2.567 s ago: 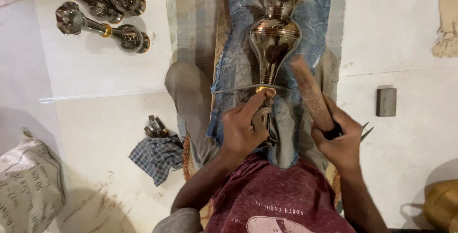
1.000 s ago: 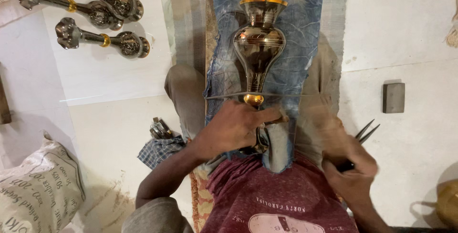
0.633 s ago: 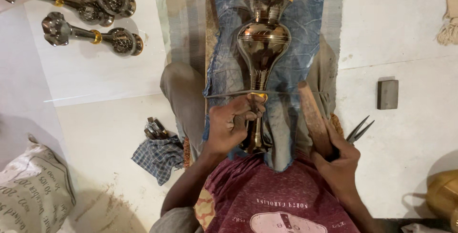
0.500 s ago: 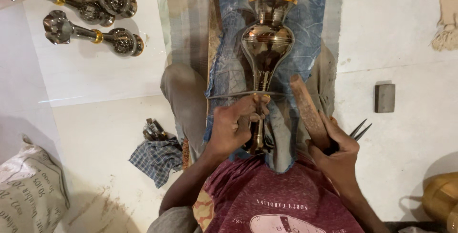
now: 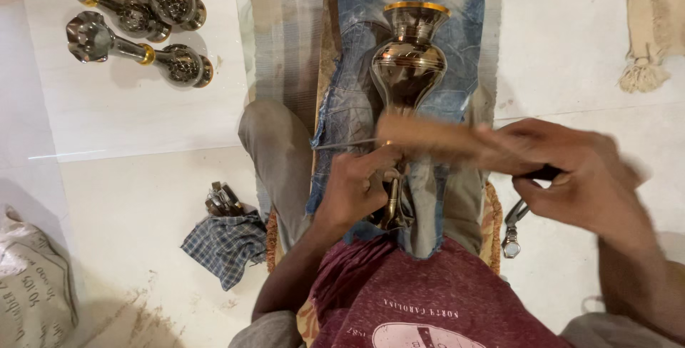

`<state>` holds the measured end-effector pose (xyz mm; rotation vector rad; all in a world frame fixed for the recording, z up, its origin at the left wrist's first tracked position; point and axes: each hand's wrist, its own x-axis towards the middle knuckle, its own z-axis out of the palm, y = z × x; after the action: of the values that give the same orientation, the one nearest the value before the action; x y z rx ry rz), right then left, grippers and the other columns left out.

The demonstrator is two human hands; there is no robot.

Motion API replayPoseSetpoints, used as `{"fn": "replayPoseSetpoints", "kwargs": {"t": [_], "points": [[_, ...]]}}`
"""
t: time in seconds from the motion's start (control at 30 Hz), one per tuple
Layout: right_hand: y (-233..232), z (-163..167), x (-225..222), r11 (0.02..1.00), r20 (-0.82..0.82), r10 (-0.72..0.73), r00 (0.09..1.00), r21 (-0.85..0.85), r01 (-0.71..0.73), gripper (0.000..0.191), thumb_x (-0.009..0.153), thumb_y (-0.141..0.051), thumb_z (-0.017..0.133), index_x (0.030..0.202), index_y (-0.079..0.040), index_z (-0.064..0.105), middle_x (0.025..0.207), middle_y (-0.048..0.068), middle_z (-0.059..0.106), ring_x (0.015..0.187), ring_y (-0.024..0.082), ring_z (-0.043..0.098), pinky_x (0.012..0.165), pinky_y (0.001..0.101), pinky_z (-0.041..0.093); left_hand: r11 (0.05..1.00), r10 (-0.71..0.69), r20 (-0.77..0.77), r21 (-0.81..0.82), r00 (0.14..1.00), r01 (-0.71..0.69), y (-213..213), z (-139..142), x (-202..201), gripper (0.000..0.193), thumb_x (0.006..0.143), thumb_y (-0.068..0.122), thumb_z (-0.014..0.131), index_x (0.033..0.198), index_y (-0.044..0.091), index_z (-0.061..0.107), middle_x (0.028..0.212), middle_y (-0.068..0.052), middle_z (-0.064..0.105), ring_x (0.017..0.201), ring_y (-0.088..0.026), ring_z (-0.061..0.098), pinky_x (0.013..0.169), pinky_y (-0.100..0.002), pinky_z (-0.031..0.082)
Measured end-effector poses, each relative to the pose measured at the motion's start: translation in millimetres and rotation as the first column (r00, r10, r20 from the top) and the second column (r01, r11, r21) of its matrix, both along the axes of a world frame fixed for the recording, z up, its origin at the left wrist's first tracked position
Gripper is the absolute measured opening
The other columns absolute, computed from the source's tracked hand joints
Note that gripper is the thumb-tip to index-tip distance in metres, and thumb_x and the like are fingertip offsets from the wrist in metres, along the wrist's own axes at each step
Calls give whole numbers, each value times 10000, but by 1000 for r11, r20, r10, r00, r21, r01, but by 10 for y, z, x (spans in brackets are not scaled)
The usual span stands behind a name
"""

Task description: The person sits on the floor holding a brass vase between their legs, pressing a small steel punch against the brass band while rubbing the metal with a wooden block to burnish and polish the surface. They reposition the vase and continue rubbing the brass throughout the episode.

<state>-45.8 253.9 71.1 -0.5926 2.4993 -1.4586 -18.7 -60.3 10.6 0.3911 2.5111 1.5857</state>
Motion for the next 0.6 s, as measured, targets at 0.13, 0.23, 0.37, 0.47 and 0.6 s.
{"fn": "replayPoseSetpoints", "kwargs": {"t": [0.13, 0.23, 0.37, 0.47, 0.6], "points": [[-72, 131, -295, 994, -2, 100, 995, 46, -100, 729, 769, -19, 685, 1451, -264, 609, 984, 38, 751, 565, 12, 554, 420, 147, 408, 972, 169, -80, 179, 982, -153, 98, 100, 127, 466, 800, -146, 591, 1218, 40, 686, 923, -150, 762, 775, -145, 771, 615, -270, 573], [-177, 184, -400, 934, -62, 165, 984, 331, -136, 685, 773, -11, 677, 1389, -306, 628, 1078, 96, 738, 433, 26, 517, 313, 178, 346, 948, 302, -40, 116, 952, -296, 193, 142, 185, 425, 825, -153, 594, 1191, 31, 708, 898, -159, 767, 725, -107, 737, 573, -250, 529], [-365, 340, -541, 904, 72, 140, 988, 397, -157, 710, 829, -66, 661, 1473, -361, 611, 912, 16, 748, 442, 19, 494, 361, 162, 382, 922, 361, -27, 160, 932, -352, 234, 158, 272, 407, 784, -130, 624, 1166, 1, 678, 887, -162, 747, 820, -124, 741, 668, -236, 556], [-560, 437, -632, 789, -86, 365, 927, 556, -260, 770, 735, -15, 692, 1424, -350, 620, 1086, 36, 760, 317, 77, 439, 279, 235, 322, 901, 394, -14, 203, 919, -383, 268, 149, 337, 415, 769, -128, 582, 1166, -39, 662, 903, -159, 744, 850, -126, 720, 698, -225, 541], [-687, 566, -638, 816, -46, 363, 930, 497, -294, 828, 716, -45, 679, 1476, -352, 559, 1095, 41, 734, 316, 84, 438, 265, 235, 329, 894, 443, -76, 104, 893, -435, 316, 124, 370, 278, 807, -118, 591, 1049, -21, 690, 894, -133, 749, 829, -87, 742, 725, -219, 568]]}}
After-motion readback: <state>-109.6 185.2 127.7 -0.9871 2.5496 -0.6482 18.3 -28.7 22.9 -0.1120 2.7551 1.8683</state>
